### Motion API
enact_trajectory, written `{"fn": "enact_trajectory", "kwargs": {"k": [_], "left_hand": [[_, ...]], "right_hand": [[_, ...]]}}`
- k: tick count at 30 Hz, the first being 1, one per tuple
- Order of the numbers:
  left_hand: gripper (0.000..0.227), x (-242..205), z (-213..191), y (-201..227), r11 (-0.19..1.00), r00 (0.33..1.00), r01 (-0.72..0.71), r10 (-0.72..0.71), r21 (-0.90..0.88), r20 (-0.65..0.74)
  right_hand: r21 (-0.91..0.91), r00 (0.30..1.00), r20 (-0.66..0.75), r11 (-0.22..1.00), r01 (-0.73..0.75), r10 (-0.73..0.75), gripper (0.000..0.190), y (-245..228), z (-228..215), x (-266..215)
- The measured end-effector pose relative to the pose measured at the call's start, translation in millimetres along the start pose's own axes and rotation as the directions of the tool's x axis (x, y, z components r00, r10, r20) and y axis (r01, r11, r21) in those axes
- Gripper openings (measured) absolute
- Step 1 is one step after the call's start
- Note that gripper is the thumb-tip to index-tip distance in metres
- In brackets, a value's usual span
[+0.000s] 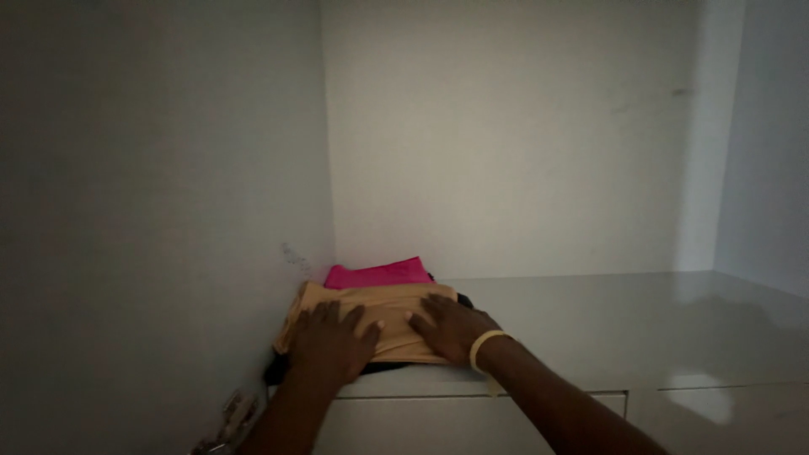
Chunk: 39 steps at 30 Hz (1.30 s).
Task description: The person folds several pieces of clothing, including black, pink, and beige garments, on a white shelf inside a wardrobe. Each item is folded neatly and stacked on top of the previous one.
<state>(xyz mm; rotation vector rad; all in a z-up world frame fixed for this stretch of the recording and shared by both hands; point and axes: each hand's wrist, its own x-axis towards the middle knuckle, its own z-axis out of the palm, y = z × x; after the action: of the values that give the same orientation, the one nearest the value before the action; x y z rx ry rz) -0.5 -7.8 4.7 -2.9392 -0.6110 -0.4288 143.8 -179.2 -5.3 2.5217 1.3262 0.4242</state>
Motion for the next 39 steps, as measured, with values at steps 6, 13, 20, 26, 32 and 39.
{"fn": "enact_trajectory", "kwargs": {"k": [6,13,20,26,32,39], "left_hand": [[0.078,-1.1,-4.3,3.3,0.999,0.996,0.027,-0.025,-0.027,0.085],[0.078,-0.3,12.6,0.8,1.000,1.000,-0.008,0.008,-0.018,0.001],[0.076,1.6,22.7,-2.7,0.998,0.994,-0.044,0.038,-0.049,-0.104],[0.066,-17.6,24.6,-1.6,0.964,0.839,-0.179,0.045,-0.196,-0.542],[0.063,-28.0,7.7,1.1,0.981,0.899,-0.170,0.117,-0.090,-0.422],[0.071,-18.7,20.4,-0.5,0.986,0.903,-0.157,0.122,-0.053,-0.411]], "right_hand": [[0.249,0.988,-0.069,0.961,-0.118,0.139,0.055,-4.9,-10.9,-26.0],[0.245,0.957,-0.264,0.968,-0.052,0.119,0.059,1.8,15.8,-27.3],[0.649,0.891,-0.015,0.682,-0.336,0.454,0.066,-12.9,-18.5,-53.5],[0.506,0.905,-0.289,0.852,-0.133,0.313,0.072,11.3,30.0,-25.4],[0.625,0.905,-0.214,0.763,-0.161,0.367,0.086,-19.7,-15.8,-55.7],[0.726,0.854,-0.034,0.600,-0.335,0.518,0.100,-20.7,-19.2,-58.1]]}}
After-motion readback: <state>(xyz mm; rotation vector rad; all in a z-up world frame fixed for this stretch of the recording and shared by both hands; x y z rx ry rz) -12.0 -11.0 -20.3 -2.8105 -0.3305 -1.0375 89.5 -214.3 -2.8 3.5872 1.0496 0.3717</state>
